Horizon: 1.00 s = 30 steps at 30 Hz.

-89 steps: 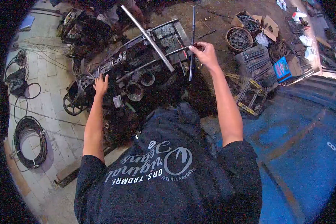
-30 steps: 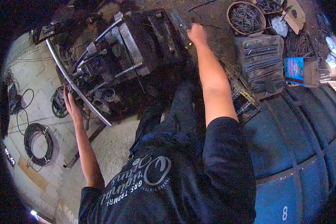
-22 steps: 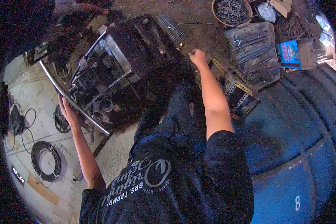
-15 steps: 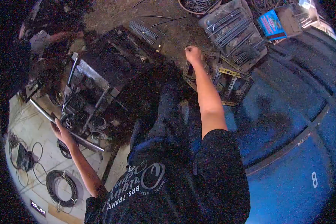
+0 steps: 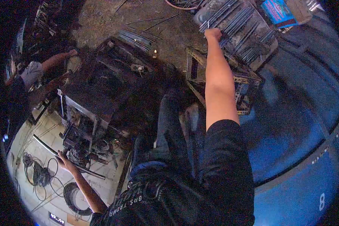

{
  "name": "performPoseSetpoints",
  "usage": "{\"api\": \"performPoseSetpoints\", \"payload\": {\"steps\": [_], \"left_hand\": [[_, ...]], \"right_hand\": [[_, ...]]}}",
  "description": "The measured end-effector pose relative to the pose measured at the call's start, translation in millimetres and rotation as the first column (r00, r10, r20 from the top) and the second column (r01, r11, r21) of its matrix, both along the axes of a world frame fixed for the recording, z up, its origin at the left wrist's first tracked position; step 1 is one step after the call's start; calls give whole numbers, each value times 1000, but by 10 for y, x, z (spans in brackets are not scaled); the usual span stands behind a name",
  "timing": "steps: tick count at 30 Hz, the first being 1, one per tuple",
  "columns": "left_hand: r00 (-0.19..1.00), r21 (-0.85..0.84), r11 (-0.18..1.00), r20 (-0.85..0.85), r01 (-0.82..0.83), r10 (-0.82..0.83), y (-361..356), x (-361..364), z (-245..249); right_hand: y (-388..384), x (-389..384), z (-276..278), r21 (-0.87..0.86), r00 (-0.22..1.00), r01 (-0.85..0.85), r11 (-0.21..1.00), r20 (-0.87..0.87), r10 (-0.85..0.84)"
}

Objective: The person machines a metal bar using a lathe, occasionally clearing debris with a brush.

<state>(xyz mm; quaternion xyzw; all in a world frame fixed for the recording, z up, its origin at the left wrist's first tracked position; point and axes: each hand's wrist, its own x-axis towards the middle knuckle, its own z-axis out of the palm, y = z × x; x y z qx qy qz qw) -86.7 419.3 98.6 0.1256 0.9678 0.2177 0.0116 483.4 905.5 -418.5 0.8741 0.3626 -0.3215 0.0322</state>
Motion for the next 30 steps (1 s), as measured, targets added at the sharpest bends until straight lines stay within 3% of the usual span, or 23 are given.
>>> {"api": "performPoseSetpoints", "payload": {"steps": [2,5,7,9,11,13,15,17,19,20,22,23,25,27,28,29,30], "left_hand": [[999,-9,999,-36,34,-34,-32,10,-30],[997,-2,999,-56,46,-46,-19,45,-9],[997,-28,998,-33,62,-63,19,65,-1],[1000,-18,1000,31,6,-5,87,124,21],[1000,89,996,28,-9,7,-117,-13,-71],[1000,31,999,-3,-12,12,-13,88,-22],[996,-131,990,-55,58,-66,-4,82,-21],[993,-90,992,-70,91,-97,21,128,-38],[981,-36,991,-139,129,-132,162,273,-24],[989,7,995,-109,103,-101,194,294,-21],[982,-21,992,-139,123,-125,356,434,74],[984,-36,993,-138,109,-113,354,440,102],[979,4,992,-158,128,-126,366,468,120],[983,-10,994,-148,112,-112,392,522,211],[983,2,992,-131,127,-126,269,441,133],[973,-21,989,-178,144,-145,193,421,46],[987,-24,995,-124,98,-100,230,532,123]], "right_hand": [[-9,-70,1,103,996,68,992,42,-73],[-50,-121,118,182,995,95,979,-39,-89],[-163,70,-196,190,991,124,974,-80,-111],[-168,136,-186,303,808,547,780,-433,-399],[-216,66,513,61,443,838,543,-658,-609],[-437,48,759,149,486,813,562,-705,-516],[-742,42,942,511,802,534,674,-559,-211],[-1011,-198,1627,606,737,591,532,-675,-48],[-1208,-535,2677,476,547,676,563,-836,49],[-1167,-662,2986,486,541,674,557,-838,77],[-1075,-925,3493,460,382,675,577,-887,261],[-982,-1004,3718,374,276,676,635,-927,253],[-764,-1142,3754,416,338,584,697,-905,257],[-684,-1431,3883,569,491,324,756,-784,379],[-674,-1596,3916,661,557,118,741,-661,502],[-694,-1744,3792,773,416,20,634,-583,698],[-850,-1940,4007,797,406,-203,569,-460,789]]}}
